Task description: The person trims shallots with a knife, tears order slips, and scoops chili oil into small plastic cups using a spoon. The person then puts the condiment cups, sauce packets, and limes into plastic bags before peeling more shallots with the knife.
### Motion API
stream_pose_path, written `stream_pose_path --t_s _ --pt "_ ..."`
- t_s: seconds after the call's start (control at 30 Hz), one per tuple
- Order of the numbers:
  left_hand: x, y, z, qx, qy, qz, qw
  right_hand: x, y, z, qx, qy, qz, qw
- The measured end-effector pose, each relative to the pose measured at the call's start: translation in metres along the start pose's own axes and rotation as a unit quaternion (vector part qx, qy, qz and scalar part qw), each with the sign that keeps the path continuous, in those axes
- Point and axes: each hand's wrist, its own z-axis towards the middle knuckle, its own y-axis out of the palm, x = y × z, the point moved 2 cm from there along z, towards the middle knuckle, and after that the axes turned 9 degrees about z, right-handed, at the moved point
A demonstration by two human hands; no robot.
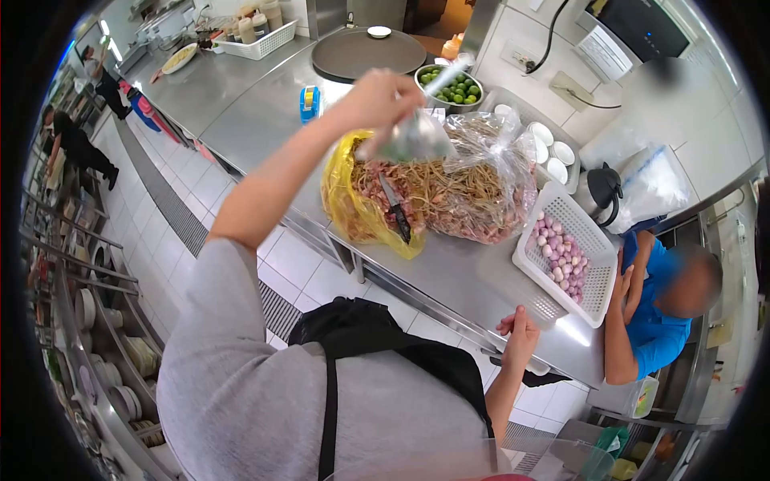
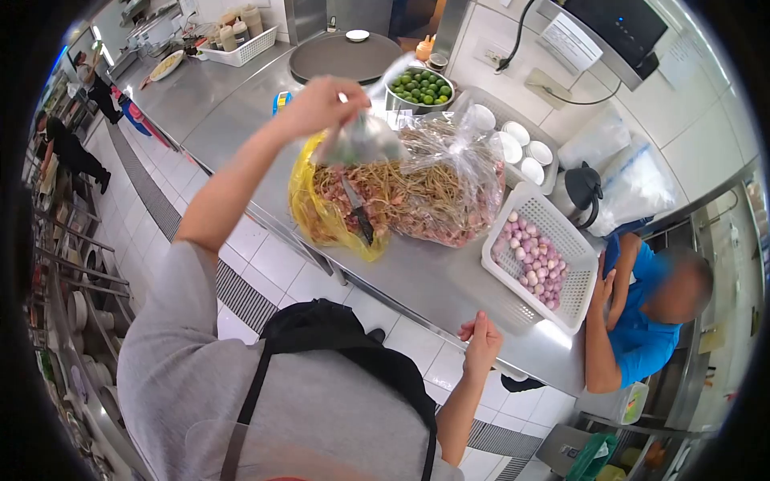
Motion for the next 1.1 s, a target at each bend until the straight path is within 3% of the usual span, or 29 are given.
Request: stream_pose_path --t_s 0.1,0.2,0.43,0.53,0.6,0.67,0.73,0.77,0.83,0.87,0.93,0.97,1.03,1.1 --pt "-0.07 -0.006 0.045 0.054 -0.016 0.164 0.985 0.014 0.023 -0.006 0.035 -0.022 0.011 0.999" --pt "-0.149 0.022 0.075 0.074 -0.043 0.209 0.974 0.001 0.071 -0.017 0.04 -0.021 0.06 0.997" --pt "-0.241 0.1 0.107 0.012 -0.154 0.067 0.986 0.009 0.133 -0.026 0.018 0.005 0.009 1.0" --pt "-0.25 0.115 0.103 -0.016 -0.104 0.056 0.993 0.004 0.159 -0.027 0.037 0.013 0.0 0.999" --pt "-0.253 0.105 0.095 0.011 -0.12 0.058 0.991 0.001 0.169 -0.018 0.04 -0.034 -0.059 0.997" --pt "-0.259 0.071 0.077 0.193 -0.018 0.025 0.981 -0.017 0.191 -0.001 0.048 -0.068 -0.099 0.992" --pt "-0.266 0.033 0.041 0.341 0.003 0.064 0.938 -0.034 0.214 0.017 0.015 -0.161 -0.237 0.958" --pt "-0.276 0.03 0.024 0.344 0.0 0.07 0.936 -0.033 0.223 0.028 0.009 -0.164 -0.235 0.958" --pt "-0.311 0.037 -0.015 0.459 -0.149 0.056 0.874 -0.023 0.241 0.05 -0.049 -0.198 -0.334 0.92" --pt "-0.33 0.045 -0.028 0.46 -0.148 0.059 0.874 -0.018 0.246 0.058 -0.05 -0.2 -0.332 0.921" --pt "-0.355 0.066 -0.041 0.29 -0.29 -0.004 0.912 -0.009 0.252 0.066 -0.088 -0.146 -0.451 0.876" --pt "-0.357 0.067 -0.04 0.282 -0.287 -0.008 0.915 -0.009 0.254 0.068 -0.096 -0.124 -0.436 0.886" --pt "-0.339 0.06 -0.034 0.13 -0.268 -0.106 0.949 -0.012 0.256 0.067 -0.079 -0.142 -0.445 0.881" --pt "-0.344 0.074 -0.024 0.132 -0.264 -0.052 0.954 -0.017 0.258 0.064 -0.07 -0.176 -0.471 0.862"
